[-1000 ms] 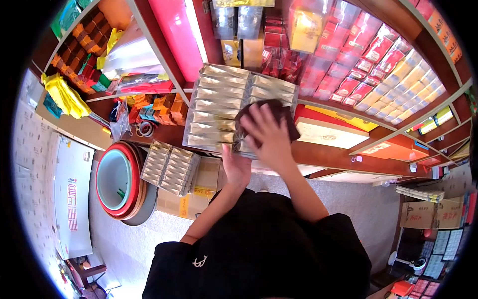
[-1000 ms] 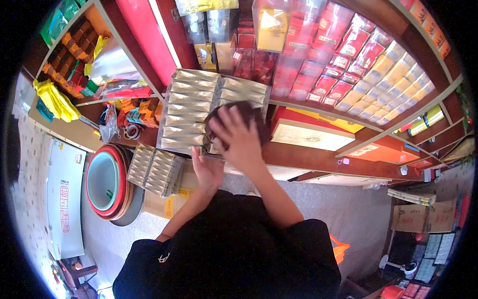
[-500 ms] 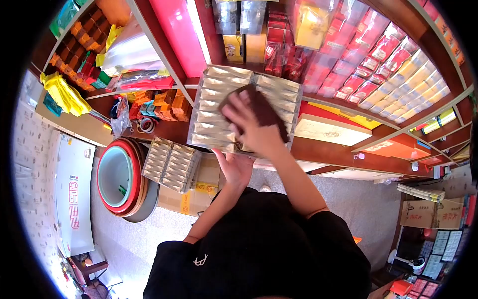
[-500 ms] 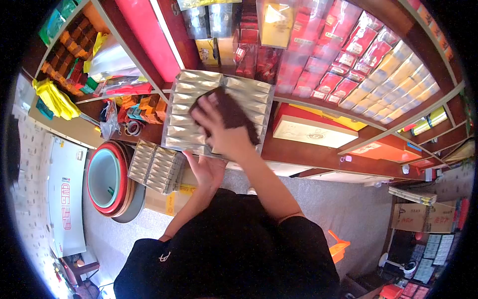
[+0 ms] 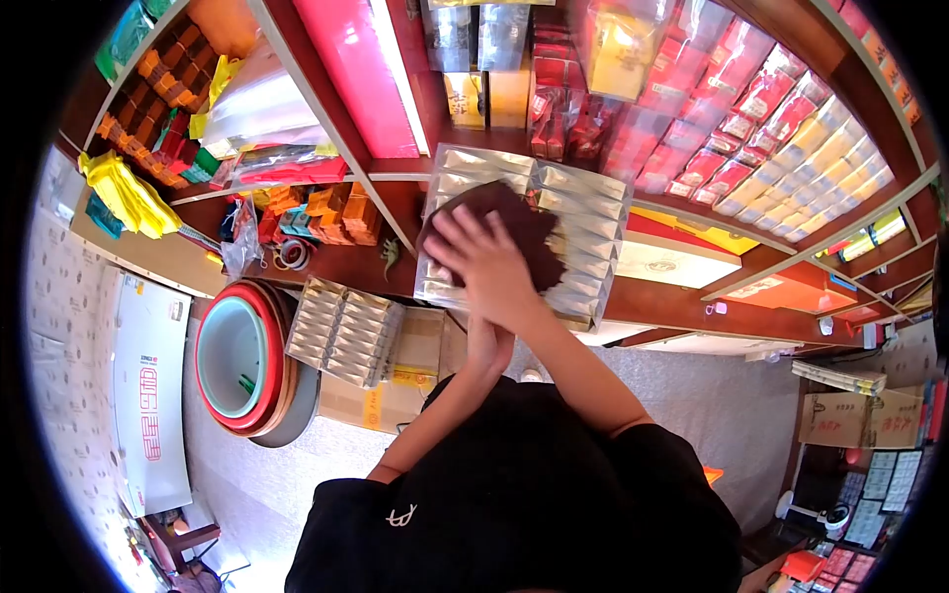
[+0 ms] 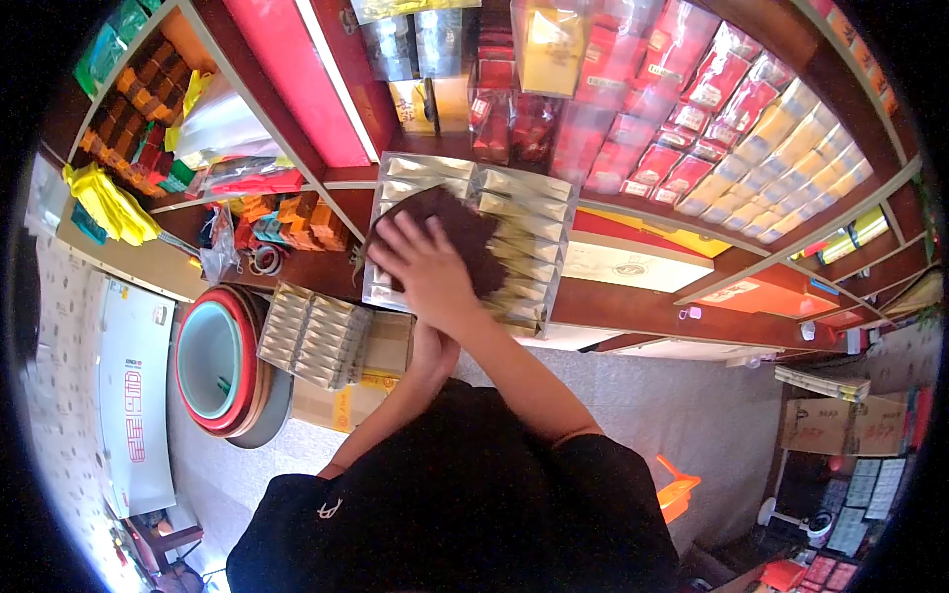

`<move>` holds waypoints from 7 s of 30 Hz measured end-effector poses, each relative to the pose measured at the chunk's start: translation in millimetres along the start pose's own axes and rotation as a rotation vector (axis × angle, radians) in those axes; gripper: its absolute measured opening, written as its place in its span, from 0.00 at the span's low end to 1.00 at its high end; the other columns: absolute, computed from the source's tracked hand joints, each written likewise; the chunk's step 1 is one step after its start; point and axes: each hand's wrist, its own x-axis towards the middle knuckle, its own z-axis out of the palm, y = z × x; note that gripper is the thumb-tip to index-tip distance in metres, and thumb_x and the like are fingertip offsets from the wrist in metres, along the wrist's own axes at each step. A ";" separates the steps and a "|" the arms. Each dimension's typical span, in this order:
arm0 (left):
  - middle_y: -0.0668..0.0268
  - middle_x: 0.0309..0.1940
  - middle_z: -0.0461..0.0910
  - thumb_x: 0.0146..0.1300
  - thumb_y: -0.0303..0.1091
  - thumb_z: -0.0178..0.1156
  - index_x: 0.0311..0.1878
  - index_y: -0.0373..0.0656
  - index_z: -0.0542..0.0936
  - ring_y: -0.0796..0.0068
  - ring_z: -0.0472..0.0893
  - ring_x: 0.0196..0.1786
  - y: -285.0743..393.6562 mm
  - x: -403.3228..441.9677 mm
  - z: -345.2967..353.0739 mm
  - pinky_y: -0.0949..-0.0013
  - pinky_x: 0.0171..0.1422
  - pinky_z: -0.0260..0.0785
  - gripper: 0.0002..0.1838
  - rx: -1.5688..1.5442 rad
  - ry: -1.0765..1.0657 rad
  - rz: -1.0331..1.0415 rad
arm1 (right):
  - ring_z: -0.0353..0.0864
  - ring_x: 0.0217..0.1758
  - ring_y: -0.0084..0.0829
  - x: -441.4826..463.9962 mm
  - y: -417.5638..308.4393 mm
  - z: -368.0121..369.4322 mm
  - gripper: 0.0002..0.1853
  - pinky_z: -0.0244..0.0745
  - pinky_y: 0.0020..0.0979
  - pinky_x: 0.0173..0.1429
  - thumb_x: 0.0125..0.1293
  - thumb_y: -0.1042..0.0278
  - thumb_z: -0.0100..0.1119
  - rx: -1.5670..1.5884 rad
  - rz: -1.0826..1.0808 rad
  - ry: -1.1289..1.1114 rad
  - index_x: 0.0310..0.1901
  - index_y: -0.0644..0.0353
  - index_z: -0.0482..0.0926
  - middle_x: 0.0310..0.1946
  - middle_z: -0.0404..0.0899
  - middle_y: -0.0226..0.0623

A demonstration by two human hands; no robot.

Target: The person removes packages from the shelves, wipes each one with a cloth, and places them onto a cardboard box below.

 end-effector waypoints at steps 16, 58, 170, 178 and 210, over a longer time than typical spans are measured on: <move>0.63 0.65 0.70 0.73 0.55 0.43 0.69 0.46 0.62 0.63 0.67 0.68 10.8 -9.3 24.5 0.57 0.72 0.58 0.30 -0.042 0.137 -0.074 | 0.59 0.74 0.36 -23.2 -0.4 -6.0 0.35 0.53 0.46 0.76 0.46 0.68 0.67 0.203 0.059 0.038 0.61 0.53 0.74 0.69 0.65 0.33; 0.62 0.53 0.75 0.51 0.26 0.73 0.61 0.34 0.67 0.68 0.76 0.56 37.9 -14.5 -2.1 0.64 0.61 0.70 0.35 0.553 -0.002 0.234 | 0.81 0.42 0.38 -70.6 102.3 -81.2 0.22 0.72 0.32 0.51 0.73 0.53 0.51 0.487 0.961 0.450 0.48 0.67 0.80 0.40 0.82 0.51; 0.58 0.69 0.63 0.55 0.48 0.68 0.73 0.45 0.55 0.59 0.65 0.70 44.2 -26.2 10.9 0.53 0.74 0.58 0.46 -0.225 -0.162 -0.063 | 0.49 0.78 0.42 -57.3 -28.4 -69.0 0.34 0.36 0.67 0.72 0.61 0.51 0.54 0.144 0.055 -0.096 0.70 0.49 0.63 0.75 0.52 0.40; 0.56 0.59 0.71 0.53 0.45 0.68 0.68 0.40 0.59 0.58 0.76 0.59 41.3 -13.6 4.8 0.54 0.61 0.73 0.43 -0.060 -0.253 -0.034 | 0.53 0.76 0.42 -33.0 92.2 -71.7 0.29 0.44 0.64 0.72 0.67 0.52 0.51 -0.174 0.420 0.217 0.69 0.45 0.65 0.74 0.56 0.38; 0.58 0.61 0.71 0.53 0.50 0.70 0.69 0.39 0.60 0.61 0.74 0.61 39.7 -18.0 12.4 0.56 0.66 0.69 0.46 -0.012 -0.189 0.125 | 0.50 0.78 0.42 -106.0 -25.0 -64.2 0.32 0.55 0.62 0.67 0.65 0.54 0.51 0.079 0.348 -0.063 0.70 0.54 0.62 0.75 0.50 0.42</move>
